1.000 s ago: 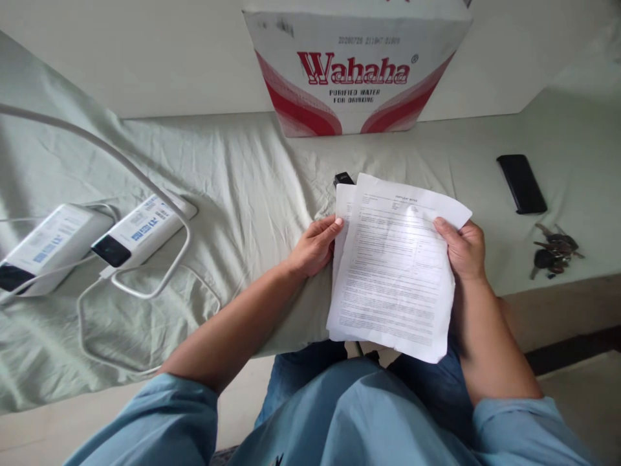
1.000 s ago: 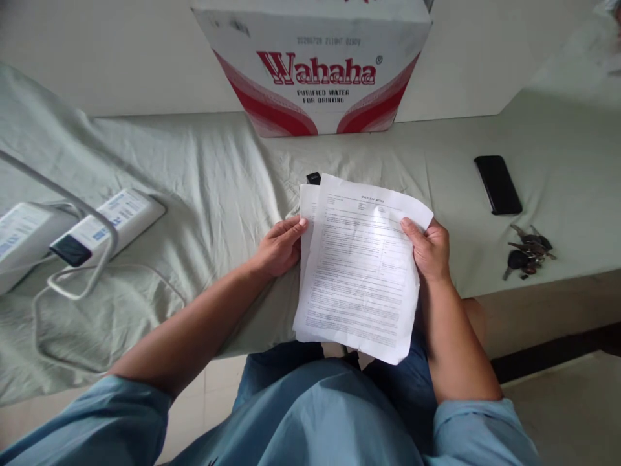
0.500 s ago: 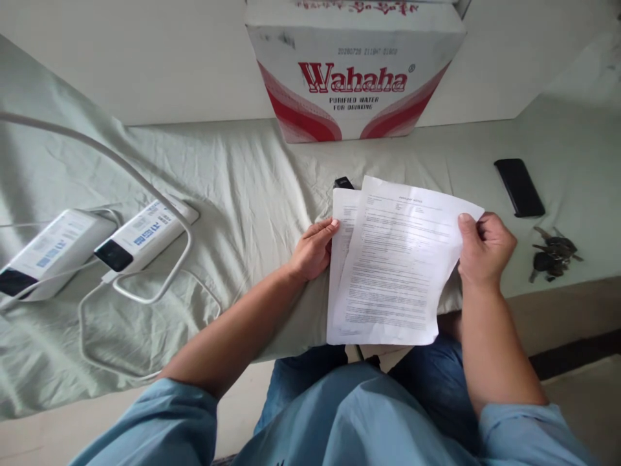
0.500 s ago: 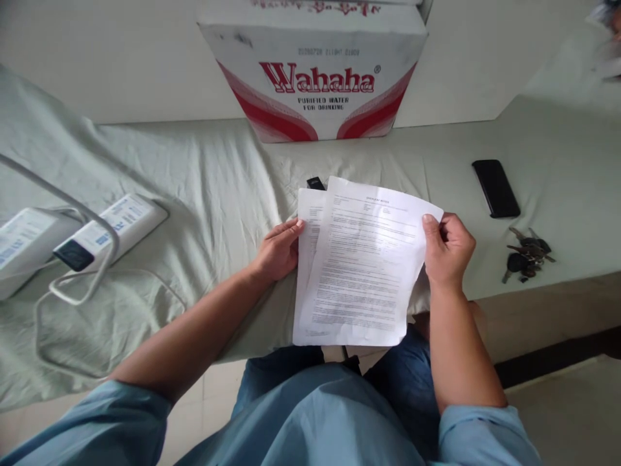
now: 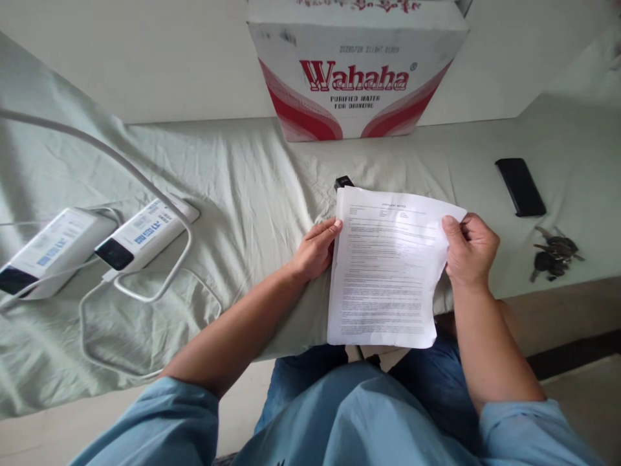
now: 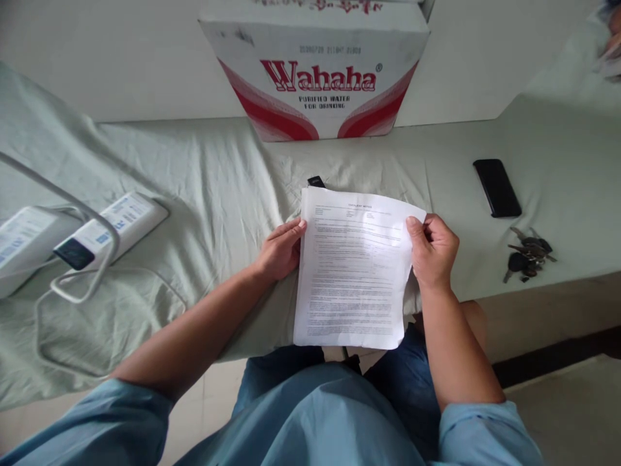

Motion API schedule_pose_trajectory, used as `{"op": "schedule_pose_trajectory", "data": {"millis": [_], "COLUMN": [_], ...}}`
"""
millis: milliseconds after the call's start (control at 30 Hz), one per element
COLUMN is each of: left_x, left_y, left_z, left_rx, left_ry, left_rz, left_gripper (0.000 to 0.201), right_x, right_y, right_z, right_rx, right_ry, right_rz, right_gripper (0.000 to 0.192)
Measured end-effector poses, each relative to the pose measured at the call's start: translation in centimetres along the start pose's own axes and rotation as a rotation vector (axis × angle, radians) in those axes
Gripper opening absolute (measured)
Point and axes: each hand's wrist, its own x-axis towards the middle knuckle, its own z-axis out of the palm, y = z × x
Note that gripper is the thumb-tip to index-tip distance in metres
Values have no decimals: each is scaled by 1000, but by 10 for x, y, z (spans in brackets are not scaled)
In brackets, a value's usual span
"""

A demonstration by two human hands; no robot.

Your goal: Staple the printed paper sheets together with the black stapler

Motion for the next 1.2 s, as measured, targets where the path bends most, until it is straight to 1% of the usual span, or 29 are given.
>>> {"op": "schedule_pose_trajectory", "data": {"millis": [267, 433, 533, 700, 733, 800, 833, 900, 967, 1000, 1100, 1200], "left_x": [1, 2, 4, 5, 5, 4, 4, 6, 10, 13, 22, 30], "left_y": [2, 0, -3, -5, -4, -2, -1, 0, 1, 1, 4, 8], "left_z": [-2, -3, -5, -8, -8, -8, -8, -10, -14, -16, -27, -38], "left_rx": [11, 45, 57, 68, 62, 38, 23, -16, -73, -109, -219, -287], "left_ry": [-65, -104, -86, -30, -19, 6, 26, 89, 170, 208, 281, 305], "left_rz": [-7, 15, 26, 34, 31, 19, 15, 24, 65, 93, 175, 215], "left_gripper": [50, 48, 47, 52, 53, 53, 53, 50, 43, 40, 32, 36], "right_x": [-2, -3, -4, 1, 2, 5, 6, 6, 6, 7, 9, 11], "right_y": [0, -2, 0, 11, 13, 17, 18, 17, 15, 13, 7, 1], "right_z": [1, 2, 4, 7, 7, 8, 7, 5, 1, -2, -12, -19], "right_rx": [14, 43, 54, 63, 79, 137, 173, 240, 277, 285, 289, 329], "right_ry": [-17, -19, -27, -52, -66, -119, -173, -322, -456, -487, -500, -590], "right_rz": [17, 24, 33, 42, 50, 88, 129, 251, 369, 408, 459, 519], "right_gripper": [45, 42, 42, 39, 43, 55, 60, 64, 68, 70, 75, 71]}}
